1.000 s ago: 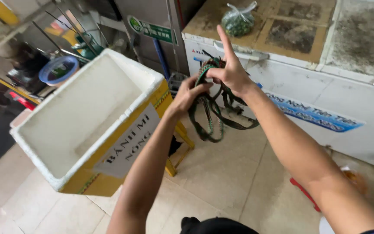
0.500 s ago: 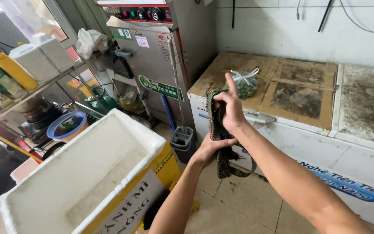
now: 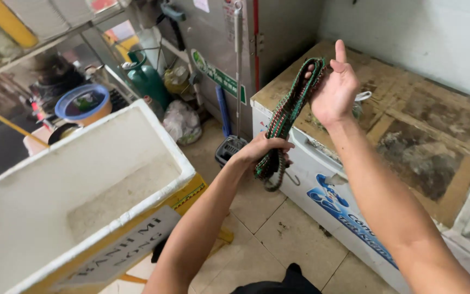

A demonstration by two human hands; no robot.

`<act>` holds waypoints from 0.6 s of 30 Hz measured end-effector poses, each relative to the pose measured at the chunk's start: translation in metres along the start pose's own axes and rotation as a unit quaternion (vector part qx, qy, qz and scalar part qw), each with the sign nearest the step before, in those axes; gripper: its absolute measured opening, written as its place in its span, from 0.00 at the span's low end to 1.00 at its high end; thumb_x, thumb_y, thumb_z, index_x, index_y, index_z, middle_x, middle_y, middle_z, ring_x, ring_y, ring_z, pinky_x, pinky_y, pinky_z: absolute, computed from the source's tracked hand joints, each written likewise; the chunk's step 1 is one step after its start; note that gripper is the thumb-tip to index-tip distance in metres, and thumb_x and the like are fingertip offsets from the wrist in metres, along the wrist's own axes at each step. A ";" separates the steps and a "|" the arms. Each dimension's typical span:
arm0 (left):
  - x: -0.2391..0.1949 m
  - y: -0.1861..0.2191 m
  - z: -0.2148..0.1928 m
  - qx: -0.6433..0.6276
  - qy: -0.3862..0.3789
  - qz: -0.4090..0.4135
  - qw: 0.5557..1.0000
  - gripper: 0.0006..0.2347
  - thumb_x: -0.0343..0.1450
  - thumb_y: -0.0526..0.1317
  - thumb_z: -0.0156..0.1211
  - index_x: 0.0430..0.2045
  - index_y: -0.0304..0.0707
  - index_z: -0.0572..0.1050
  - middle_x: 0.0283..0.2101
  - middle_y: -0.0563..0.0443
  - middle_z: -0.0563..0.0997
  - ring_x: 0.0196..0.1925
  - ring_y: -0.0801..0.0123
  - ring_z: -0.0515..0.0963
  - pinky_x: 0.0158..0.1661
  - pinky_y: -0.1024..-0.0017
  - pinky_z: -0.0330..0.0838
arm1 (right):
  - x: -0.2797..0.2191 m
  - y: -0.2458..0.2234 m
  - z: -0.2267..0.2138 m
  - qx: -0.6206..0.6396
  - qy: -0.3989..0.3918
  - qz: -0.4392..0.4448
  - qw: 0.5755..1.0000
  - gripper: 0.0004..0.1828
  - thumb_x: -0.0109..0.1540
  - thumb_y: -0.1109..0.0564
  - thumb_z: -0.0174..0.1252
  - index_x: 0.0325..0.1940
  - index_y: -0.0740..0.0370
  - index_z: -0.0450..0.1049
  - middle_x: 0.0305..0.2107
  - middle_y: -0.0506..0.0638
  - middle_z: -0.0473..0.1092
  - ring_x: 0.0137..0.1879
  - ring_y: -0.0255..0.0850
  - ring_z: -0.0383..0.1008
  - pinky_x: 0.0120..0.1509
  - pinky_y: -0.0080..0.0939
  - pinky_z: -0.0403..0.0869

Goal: The recorder is seen organizing supplies such as plastic bags, bungee cords, and a yellow table in a bakery or cake shop environment.

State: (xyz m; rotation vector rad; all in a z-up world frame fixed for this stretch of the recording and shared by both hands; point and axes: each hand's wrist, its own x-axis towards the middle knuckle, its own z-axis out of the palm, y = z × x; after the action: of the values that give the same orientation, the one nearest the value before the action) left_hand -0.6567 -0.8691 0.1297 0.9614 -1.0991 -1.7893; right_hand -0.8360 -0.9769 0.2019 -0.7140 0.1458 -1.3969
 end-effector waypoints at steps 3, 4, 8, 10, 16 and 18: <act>0.018 -0.007 -0.023 -0.106 0.061 -0.008 0.992 0.06 0.65 0.32 0.68 0.23 0.33 0.74 0.22 0.53 0.73 0.20 0.73 0.72 0.23 0.71 0.69 | 0.028 0.008 -0.030 0.003 -0.047 0.100 0.994 0.45 0.65 0.56 0.50 0.85 0.46 0.42 0.43 0.57 0.71 0.47 0.45 0.73 0.59 0.48 0.76; 0.019 -0.006 -0.033 -0.090 0.091 -0.014 0.992 0.07 0.66 0.31 0.67 0.22 0.34 0.73 0.21 0.54 0.71 0.19 0.74 0.69 0.22 0.72 0.66 | 0.041 0.017 -0.045 -0.058 -0.064 0.138 0.987 0.44 0.66 0.58 0.51 0.85 0.48 0.44 0.45 0.55 0.71 0.49 0.43 0.74 0.60 0.46 0.75; -0.003 0.019 -0.051 -0.080 0.207 -0.038 0.974 0.08 0.66 0.33 0.65 0.18 0.35 0.71 0.17 0.55 0.69 0.15 0.73 0.67 0.21 0.70 0.69 | 0.065 0.051 -0.091 -0.347 -0.107 0.286 0.887 0.37 0.66 0.54 0.56 0.80 0.52 0.55 0.48 0.47 0.73 0.47 0.35 0.74 0.49 0.40 0.71; -0.004 0.015 -0.080 -0.076 0.250 0.000 0.965 0.09 0.66 0.32 0.65 0.17 0.37 0.70 0.18 0.56 0.69 0.16 0.74 0.68 0.21 0.71 0.66 | 0.061 0.068 -0.095 -0.370 -0.122 0.320 0.864 0.37 0.65 0.52 0.57 0.78 0.50 0.56 0.47 0.50 0.75 0.48 0.36 0.75 0.51 0.39 0.72; 0.001 0.063 -0.140 -0.029 0.360 0.059 0.931 0.10 0.65 0.31 0.63 0.13 0.38 0.68 0.16 0.54 0.70 0.16 0.71 0.70 0.20 0.71 0.67 | 0.090 0.095 -0.104 -0.416 -0.187 0.330 0.826 0.31 0.65 0.50 0.58 0.73 0.54 0.64 0.45 0.52 0.77 0.49 0.36 0.75 0.54 0.39 0.73; 0.008 0.090 -0.155 -0.014 0.365 0.083 0.927 0.09 0.65 0.31 0.63 0.14 0.37 0.69 0.17 0.54 0.71 0.16 0.71 0.71 0.20 0.71 0.67 | 0.109 0.095 -0.100 -0.427 -0.206 0.313 0.823 0.30 0.65 0.50 0.58 0.72 0.55 0.65 0.45 0.50 0.77 0.49 0.35 0.75 0.54 0.39 0.73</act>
State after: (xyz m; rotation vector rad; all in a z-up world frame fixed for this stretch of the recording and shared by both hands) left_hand -0.4999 -0.9507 0.1606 1.3218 -0.6444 -1.1379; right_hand -0.7832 -1.1146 0.1060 -1.5300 0.6300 -0.4595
